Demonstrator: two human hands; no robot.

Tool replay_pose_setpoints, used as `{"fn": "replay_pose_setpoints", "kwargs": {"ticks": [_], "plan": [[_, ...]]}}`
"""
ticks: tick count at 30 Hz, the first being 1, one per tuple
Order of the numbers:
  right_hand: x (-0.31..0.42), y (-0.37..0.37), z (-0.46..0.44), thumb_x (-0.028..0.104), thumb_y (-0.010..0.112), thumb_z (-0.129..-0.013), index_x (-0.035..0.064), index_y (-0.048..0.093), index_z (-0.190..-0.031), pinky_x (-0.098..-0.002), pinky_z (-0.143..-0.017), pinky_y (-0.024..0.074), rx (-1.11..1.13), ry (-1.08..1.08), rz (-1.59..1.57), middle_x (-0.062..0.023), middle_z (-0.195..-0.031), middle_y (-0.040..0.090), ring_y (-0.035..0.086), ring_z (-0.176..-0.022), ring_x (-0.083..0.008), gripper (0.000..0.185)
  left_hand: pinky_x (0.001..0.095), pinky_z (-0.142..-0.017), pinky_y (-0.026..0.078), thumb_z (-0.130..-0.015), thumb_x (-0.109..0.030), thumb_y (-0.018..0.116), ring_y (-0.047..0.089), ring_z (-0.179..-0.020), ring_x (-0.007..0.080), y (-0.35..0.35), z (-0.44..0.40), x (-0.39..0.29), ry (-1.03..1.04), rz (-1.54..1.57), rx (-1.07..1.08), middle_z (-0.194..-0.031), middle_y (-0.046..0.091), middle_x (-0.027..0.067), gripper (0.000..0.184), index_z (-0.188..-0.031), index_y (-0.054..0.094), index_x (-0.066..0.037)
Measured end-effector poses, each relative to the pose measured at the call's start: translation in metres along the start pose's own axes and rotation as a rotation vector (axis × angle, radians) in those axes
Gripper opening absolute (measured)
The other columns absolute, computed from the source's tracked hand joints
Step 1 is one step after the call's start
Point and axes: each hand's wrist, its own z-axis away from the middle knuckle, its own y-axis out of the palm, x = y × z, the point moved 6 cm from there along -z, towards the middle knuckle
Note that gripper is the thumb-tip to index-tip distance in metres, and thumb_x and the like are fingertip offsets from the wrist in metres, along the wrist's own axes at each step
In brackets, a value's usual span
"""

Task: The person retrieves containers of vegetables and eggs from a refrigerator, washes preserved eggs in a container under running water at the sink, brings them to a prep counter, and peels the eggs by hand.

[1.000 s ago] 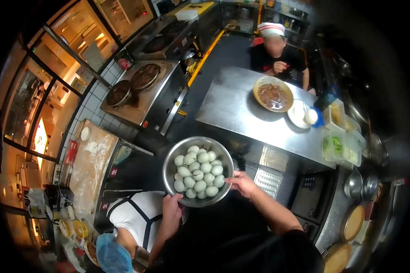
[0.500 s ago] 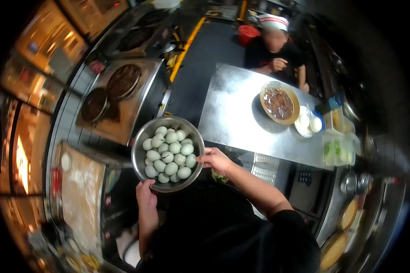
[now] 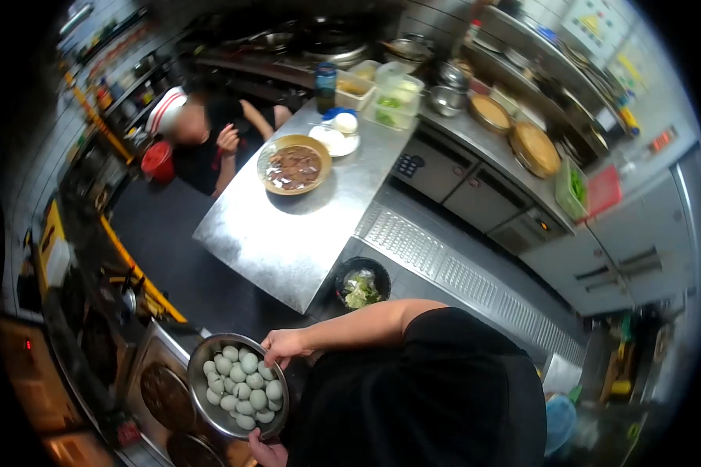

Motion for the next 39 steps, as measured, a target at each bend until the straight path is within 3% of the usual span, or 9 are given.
{"fn": "replay_pose_setpoints", "kwargs": {"ticks": [5,8,14,20,22,26,29,32,39], "plan": [[0.014,-0.01,0.027,0.007,0.072,-0.082,0.0031,0.071,-0.099,-0.032,-0.07,0.0613,-0.166,-0.111,-0.021,-0.0064,-0.089,0.072,0.071,-0.08,-0.0165,0.017,0.0444,-0.098,0.045,-0.086,0.001,0.063,0.059,-0.103,0.0383,0.007,-0.024,-0.038,0.006,-0.058,0.268,-0.112,0.064,0.0238,0.037,-0.123,0.061,0.001],[0.02,-0.039,0.028,0.01,0.071,-0.084,0.0043,0.071,-0.097,-0.0307,-0.069,0.0604,-0.221,-0.173,0.003,-0.0045,-0.089,0.071,0.069,-0.08,-0.0156,0.015,0.0384,-0.089,0.053,-0.081,-0.005,0.061,0.064,-0.103,0.0281,0.048,-0.065,-0.032,-0.381,0.656,0.264,-0.118,0.063,0.0167,0.04,-0.118,0.06,0.008],[0.041,-0.067,0.062,0.024,0.071,-0.089,0.008,0.069,-0.096,-0.0253,-0.057,0.0502,-0.364,-0.223,-0.061,-0.0022,-0.084,0.068,0.063,-0.066,-0.0127,0.018,0.0436,-0.079,0.058,-0.079,-0.004,0.063,0.065,-0.099,0.0323,0.093,-0.092,-0.062,-0.361,0.588,0.294,-0.116,0.062,0.0192,0.046,-0.124,0.056,0.005],[0.021,-0.11,0.083,0.033,0.066,-0.092,0.0087,0.068,-0.109,-0.0274,-0.073,0.052,-0.398,-0.297,-0.441,-0.0005,-0.097,0.064,0.058,-0.083,-0.0099,0.029,0.0451,-0.075,0.057,-0.078,-0.002,0.064,0.065,-0.094,0.0322,0.149,-0.107,-0.075,-0.408,0.475,0.341,-0.11,0.061,0.0174,0.038,-0.115,0.057,0.005],[0.011,-0.121,0.092,0.034,0.064,-0.093,0.0039,0.065,-0.121,-0.0367,-0.087,0.0524,-0.442,-0.345,-0.432,-0.0086,-0.113,0.066,0.063,-0.101,-0.0222,0.041,0.043,-0.076,0.056,-0.078,-0.001,0.063,0.065,-0.093,0.03,0.17,-0.111,-0.082,-0.422,0.471,0.435,-0.11,0.061,0.0151,0.04,-0.118,0.057,0.005],[-0.035,-0.144,0.098,0.032,0.072,-0.09,0.0082,0.069,-0.108,-0.026,-0.075,0.05,-0.568,-0.361,-0.384,-0.0026,-0.092,0.067,0.059,-0.082,-0.0105,0.029,0.0401,-0.077,0.054,-0.079,-0.001,0.063,0.064,-0.092,0.0272,0.196,-0.132,-0.077,-0.419,0.37,0.487,-0.109,0.062,0.0147,0.037,-0.115,0.058,0.004],[-0.057,-0.142,0.161,0.032,0.073,-0.09,0.0066,0.07,-0.103,-0.0251,-0.067,0.0489,-0.993,-0.417,0.146,-0.0025,-0.09,0.068,0.059,-0.078,-0.0077,0.029,0.0385,-0.075,0.055,-0.078,0.0,0.063,0.065,-0.09,0.0268,0.217,-0.167,-0.051,-0.431,0.295,0.586,-0.104,0.063,0.0138,0.032,-0.109,0.058,0.003],[-0.13,-0.126,0.227,0.031,0.071,-0.093,0.0089,0.068,-0.107,-0.0262,-0.065,0.0483,-1.203,-0.261,-0.391,-0.0013,-0.087,0.066,0.059,-0.076,-0.0103,0.026,0.0425,-0.08,0.058,-0.078,0.002,0.06,0.066,-0.098,0.031,0.243,-0.181,-0.039,-0.483,0.385,0.667,-0.113,0.063,0.0174,0.036,-0.114,0.058,0.005],[-0.247,-0.004,0.301,0.024,0.069,-0.094,0.0055,0.065,-0.101,-0.0242,-0.066,0.0492,-1.694,-0.3,-0.708,-0.0005,-0.087,0.062,0.057,-0.076,-0.0099,0.021,0.0467,-0.096,0.054,-0.088,0.001,0.058,0.059,-0.119,0.0335,0.234,-0.19,-0.021,-0.496,0.548,0.832,-0.134,0.055,0.0204,0.045,-0.132,0.05,0.008]]}}
